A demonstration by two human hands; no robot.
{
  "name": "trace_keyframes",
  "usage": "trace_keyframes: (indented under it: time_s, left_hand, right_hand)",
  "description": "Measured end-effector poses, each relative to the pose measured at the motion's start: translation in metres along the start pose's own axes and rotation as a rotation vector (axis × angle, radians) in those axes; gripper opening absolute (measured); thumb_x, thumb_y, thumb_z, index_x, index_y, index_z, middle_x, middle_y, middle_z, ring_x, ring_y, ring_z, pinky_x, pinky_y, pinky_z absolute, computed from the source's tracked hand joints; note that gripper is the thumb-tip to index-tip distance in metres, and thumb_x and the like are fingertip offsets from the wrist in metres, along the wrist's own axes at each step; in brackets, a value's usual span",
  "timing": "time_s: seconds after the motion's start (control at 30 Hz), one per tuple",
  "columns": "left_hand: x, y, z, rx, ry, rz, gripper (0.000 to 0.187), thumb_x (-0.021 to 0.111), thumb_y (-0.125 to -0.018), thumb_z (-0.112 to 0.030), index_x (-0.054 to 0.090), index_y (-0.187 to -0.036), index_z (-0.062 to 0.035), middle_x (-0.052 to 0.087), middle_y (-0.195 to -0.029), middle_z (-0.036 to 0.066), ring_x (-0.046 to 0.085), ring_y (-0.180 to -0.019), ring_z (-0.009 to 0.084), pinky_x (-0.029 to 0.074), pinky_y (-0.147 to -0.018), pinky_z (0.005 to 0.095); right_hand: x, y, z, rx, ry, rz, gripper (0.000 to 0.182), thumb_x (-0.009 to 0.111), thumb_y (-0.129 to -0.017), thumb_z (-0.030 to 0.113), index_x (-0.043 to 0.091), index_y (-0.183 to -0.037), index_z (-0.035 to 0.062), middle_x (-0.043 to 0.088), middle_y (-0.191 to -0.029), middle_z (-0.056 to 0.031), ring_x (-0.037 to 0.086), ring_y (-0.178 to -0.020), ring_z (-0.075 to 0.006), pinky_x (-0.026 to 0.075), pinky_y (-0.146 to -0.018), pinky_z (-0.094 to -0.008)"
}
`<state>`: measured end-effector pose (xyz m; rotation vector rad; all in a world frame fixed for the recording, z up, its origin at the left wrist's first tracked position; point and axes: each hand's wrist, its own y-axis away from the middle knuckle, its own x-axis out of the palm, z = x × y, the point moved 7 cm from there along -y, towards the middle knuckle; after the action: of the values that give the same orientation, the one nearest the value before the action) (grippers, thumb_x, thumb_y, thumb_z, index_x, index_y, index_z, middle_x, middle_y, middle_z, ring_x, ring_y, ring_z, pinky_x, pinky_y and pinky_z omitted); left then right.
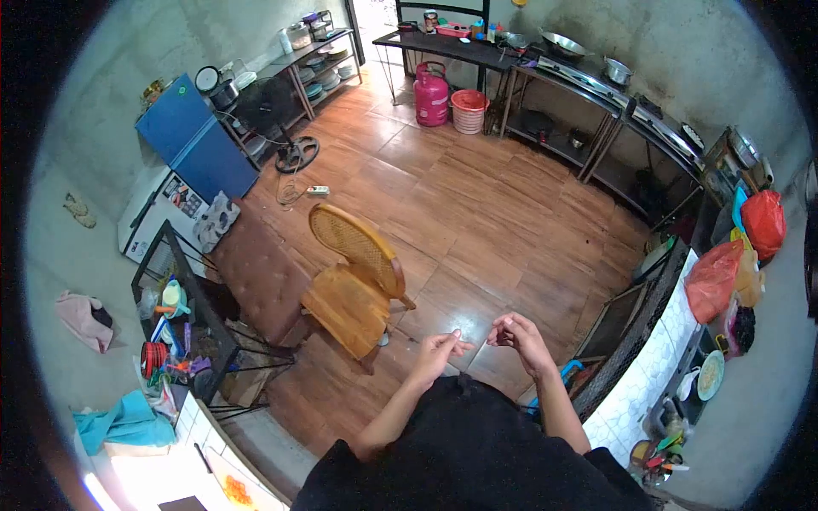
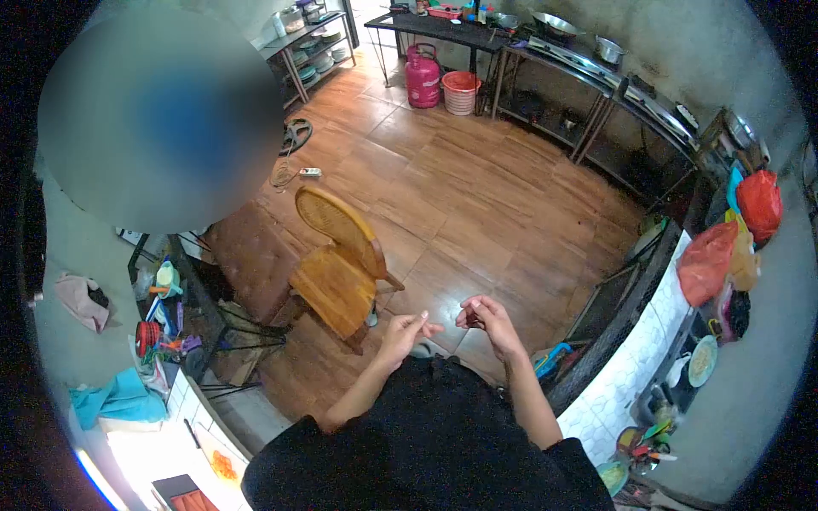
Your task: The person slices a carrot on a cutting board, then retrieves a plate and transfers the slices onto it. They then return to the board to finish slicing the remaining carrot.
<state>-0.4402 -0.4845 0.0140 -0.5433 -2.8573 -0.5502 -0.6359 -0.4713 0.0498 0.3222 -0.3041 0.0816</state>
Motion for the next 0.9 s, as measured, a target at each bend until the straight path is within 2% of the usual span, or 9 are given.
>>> trace_keyframes:
  time_s: [0.13, 0.2, 0.23, 0.4, 0.5, 0.67, 0.73, 0.87, 0.9]
  left_hand:
    - [0.005, -0.054, -0.005, -0.052, -0.022, -0.015, 0.061, 0.044, -0.112, -0.04, 0.05, -0.061, -0.0079, 0.076, -0.084, 0.024, 0.073, -0.1, 0.0287, 0.053, -0.095, 0.0383]
    - [-0.001, -0.084, -0.012, -0.036, -0.016, -0.027, 0.068, 0.038, -0.112, -0.049, 0.048, -0.057, -0.0099, 0.075, -0.073, 0.019, 0.069, -0.078, 0.0204, 0.049, -0.077, 0.0309]
    - [-0.007, -0.103, -0.016, -0.003, -0.087, -0.051, 0.074, 0.032, -0.112, -0.052, 0.047, -0.053, -0.0103, 0.072, -0.067, 0.018, 0.068, -0.076, 0.0224, 0.049, -0.074, 0.0338]
    - [-0.026, -0.199, -0.047, 0.051, -0.055, -0.051, 0.071, 0.033, -0.112, -0.041, 0.048, -0.051, -0.0072, 0.071, -0.066, 0.019, 0.069, -0.077, 0.0276, 0.051, -0.078, 0.0373]
    - [-0.047, -0.268, -0.062, 0.066, -0.051, -0.027, 0.062, 0.034, -0.107, -0.027, 0.051, -0.052, -0.0039, 0.072, -0.071, 0.022, 0.074, -0.093, 0.0319, 0.054, -0.086, 0.038]
    - [-0.104, -0.361, -0.125, 0.129, -0.066, -0.12, 0.059, 0.034, -0.106, -0.02, 0.054, -0.054, -0.0006, 0.072, -0.074, 0.021, 0.072, -0.084, 0.0305, 0.055, -0.089, 0.0363]
    - [-0.126, -0.384, -0.163, 0.297, -0.076, -0.141, 0.057, 0.033, -0.105, -0.016, 0.055, -0.056, 0.0008, 0.07, -0.072, 0.02, 0.071, -0.081, 0.0293, 0.055, -0.09, 0.0366]
    - [-0.192, -0.431, -0.175, 0.187, -0.112, -0.179, 0.053, 0.034, -0.106, -0.014, 0.067, -0.068, 0.0042, 0.073, -0.081, 0.019, 0.071, -0.086, 0.0279, 0.055, -0.09, 0.039]
    - [-0.204, -0.443, -0.19, 0.35, 0.03, -0.101, 0.049, 0.037, -0.106, -0.016, 0.07, -0.077, 0.0057, 0.075, -0.087, 0.017, 0.07, -0.088, 0.0248, 0.055, -0.087, 0.0366]
  right_hand:
    - [-0.009, -0.039, 0.001, 0.029, -0.034, -0.024, 0.027, 0.049, -0.11, 0.025, 0.064, -0.114, 0.0037, 0.073, -0.096, -0.0099, 0.07, -0.09, -0.0188, 0.055, -0.087, -0.0347]
    - [-0.005, -0.064, -0.004, 0.091, 0.009, 0.026, 0.028, 0.05, -0.11, 0.027, 0.065, -0.115, 0.0037, 0.073, -0.097, -0.0096, 0.07, -0.09, -0.019, 0.055, -0.087, -0.0346]
    - [-0.004, -0.077, -0.001, 0.124, 0.003, 0.06, 0.029, 0.051, -0.11, 0.028, 0.065, -0.116, 0.0033, 0.073, -0.097, -0.0095, 0.07, -0.09, -0.0192, 0.056, -0.087, -0.0346]
    - [-0.032, -0.171, 0.017, 0.202, 0.101, 0.111, 0.034, 0.051, -0.11, 0.032, 0.065, -0.118, 0.0018, 0.072, -0.098, -0.0091, 0.07, -0.092, -0.0198, 0.056, -0.087, -0.0338]
    - [-0.054, -0.252, 0.04, 0.232, 0.088, 0.075, 0.033, 0.051, -0.11, 0.03, 0.065, -0.117, 0.0017, 0.072, -0.098, -0.0095, 0.071, -0.091, -0.0194, 0.056, -0.085, -0.0325]
    - [-0.058, -0.388, 0.095, 0.274, 0.127, 0.086, 0.033, 0.053, -0.109, 0.032, 0.063, -0.118, 0.0025, 0.073, -0.096, -0.0117, 0.071, -0.089, -0.0201, 0.056, -0.084, -0.0333]
    - [-0.059, -0.437, 0.113, 0.279, 0.104, 0.082, 0.031, 0.052, -0.109, 0.031, 0.063, -0.116, 0.0028, 0.073, -0.095, -0.0117, 0.07, -0.087, -0.0193, 0.057, -0.082, -0.033]
    - [-0.06, -0.533, 0.131, 0.306, 0.07, 0.046, 0.029, 0.052, -0.109, 0.029, 0.063, -0.113, 0.0029, 0.072, -0.093, -0.0115, 0.071, -0.083, -0.019, 0.058, -0.077, -0.0316]
    - [-0.061, -0.558, 0.129, 0.337, 0.064, 0.05, 0.03, 0.052, -0.109, 0.03, 0.063, -0.114, 0.0026, 0.072, -0.092, -0.0116, 0.072, -0.082, -0.0195, 0.058, -0.075, -0.0311]
